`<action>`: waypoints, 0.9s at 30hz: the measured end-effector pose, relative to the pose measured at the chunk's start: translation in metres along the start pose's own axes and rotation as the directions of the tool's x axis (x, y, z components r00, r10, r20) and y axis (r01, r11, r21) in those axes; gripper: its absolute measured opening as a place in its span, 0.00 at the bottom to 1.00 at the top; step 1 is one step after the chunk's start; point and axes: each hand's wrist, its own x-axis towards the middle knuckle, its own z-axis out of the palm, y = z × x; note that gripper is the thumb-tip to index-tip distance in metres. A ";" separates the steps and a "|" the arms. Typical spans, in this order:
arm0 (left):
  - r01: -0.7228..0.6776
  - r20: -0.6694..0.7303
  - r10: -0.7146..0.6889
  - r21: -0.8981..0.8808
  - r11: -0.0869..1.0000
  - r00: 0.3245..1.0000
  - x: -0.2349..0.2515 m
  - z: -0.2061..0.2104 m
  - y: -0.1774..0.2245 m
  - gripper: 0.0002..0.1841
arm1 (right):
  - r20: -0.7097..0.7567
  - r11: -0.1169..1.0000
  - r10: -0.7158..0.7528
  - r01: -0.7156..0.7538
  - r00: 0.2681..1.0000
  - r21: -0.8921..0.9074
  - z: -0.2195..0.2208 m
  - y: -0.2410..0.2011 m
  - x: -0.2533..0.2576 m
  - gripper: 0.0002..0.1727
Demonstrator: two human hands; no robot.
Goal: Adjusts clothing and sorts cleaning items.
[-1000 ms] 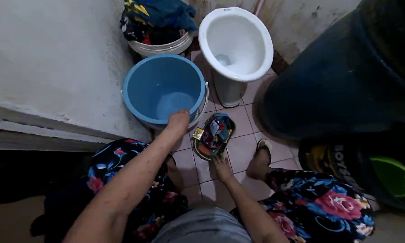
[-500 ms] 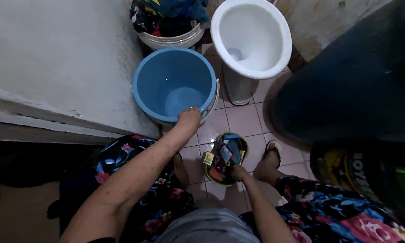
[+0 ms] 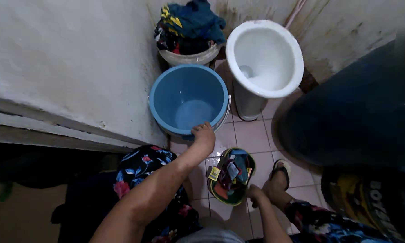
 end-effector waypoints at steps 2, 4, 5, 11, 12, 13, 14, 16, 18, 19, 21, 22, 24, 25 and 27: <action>0.005 0.027 -0.005 -0.012 1.000 1.000 -0.001 -0.003 0.001 0.39 | -0.033 0.988 -0.090 0.094 0.995 0.121 0.011 0.015 0.022 0.31; 0.016 0.042 -0.015 -0.026 1.000 0.999 0.000 -0.005 0.002 0.39 | -0.095 0.947 -0.170 0.189 0.981 0.261 0.023 0.022 0.035 0.36; 0.022 0.042 -0.021 -0.024 0.999 0.999 -0.001 -0.006 0.003 0.40 | -0.120 0.923 -0.193 0.221 0.974 0.314 0.027 0.023 0.038 0.35; 0.030 0.040 -0.029 -0.027 0.999 0.999 -0.003 -0.008 0.007 0.40 | -0.275 0.792 -0.174 0.301 0.946 0.532 0.036 0.024 0.040 0.21; 0.021 0.037 -0.020 -0.027 0.999 0.999 -0.004 -0.008 0.005 0.39 | -0.273 0.792 -0.157 0.286 0.949 0.540 0.035 0.023 0.037 0.20; 0.009 0.032 -0.008 -0.029 1.000 0.999 -0.006 -0.007 0.002 0.38 | -0.259 0.795 -0.141 0.266 0.955 0.546 0.033 0.022 0.030 0.20; -0.007 0.025 0.008 -0.041 0.999 1.000 -0.008 -0.006 -0.002 0.37 | -0.242 0.791 -0.129 0.247 0.962 0.560 0.033 0.020 0.020 0.20; -0.046 0.002 0.047 -0.083 0.995 0.999 -0.013 -0.003 -0.011 0.39 | -0.243 0.772 -0.109 0.236 0.964 0.590 0.031 0.016 -0.003 0.18; -0.088 -0.024 0.086 -0.098 0.991 0.996 -0.012 -0.002 -0.011 0.40 | -0.278 0.743 -0.088 0.249 0.956 0.621 0.021 0.018 -0.019 0.18; -0.100 -0.029 0.098 -0.090 0.991 0.995 -0.010 -0.001 -0.012 0.41 | -0.295 0.732 -0.082 0.258 0.952 0.630 0.015 0.020 -0.026 0.18; -0.106 -0.010 0.106 -0.040 0.994 0.994 -0.005 -0.005 -0.013 0.41 | -0.334 0.720 -0.071 0.280 0.940 0.635 -0.001 0.023 -0.045 0.20; -0.106 0.007 0.106 -0.018 0.994 0.994 -0.004 -0.007 -0.013 0.41 | -0.354 0.712 -0.064 0.292 0.933 0.639 -0.011 0.024 -0.060 0.20; -0.097 0.037 0.096 0.005 0.995 0.995 -0.002 -0.011 -0.010 0.41 | -0.398 0.665 -0.052 0.329 0.916 0.670 -0.030 0.028 -0.099 0.22; -0.095 0.043 0.094 0.019 0.995 0.995 -0.002 -0.012 -0.008 0.40 | -0.422 0.628 -0.052 0.358 0.905 0.691 -0.040 0.033 -0.120 0.23; -0.076 0.048 0.073 0.055 0.996 0.996 -0.002 -0.011 -0.003 0.40 | -0.490 0.588 -0.066 0.431 0.869 0.685 -0.059 0.047 -0.162 0.22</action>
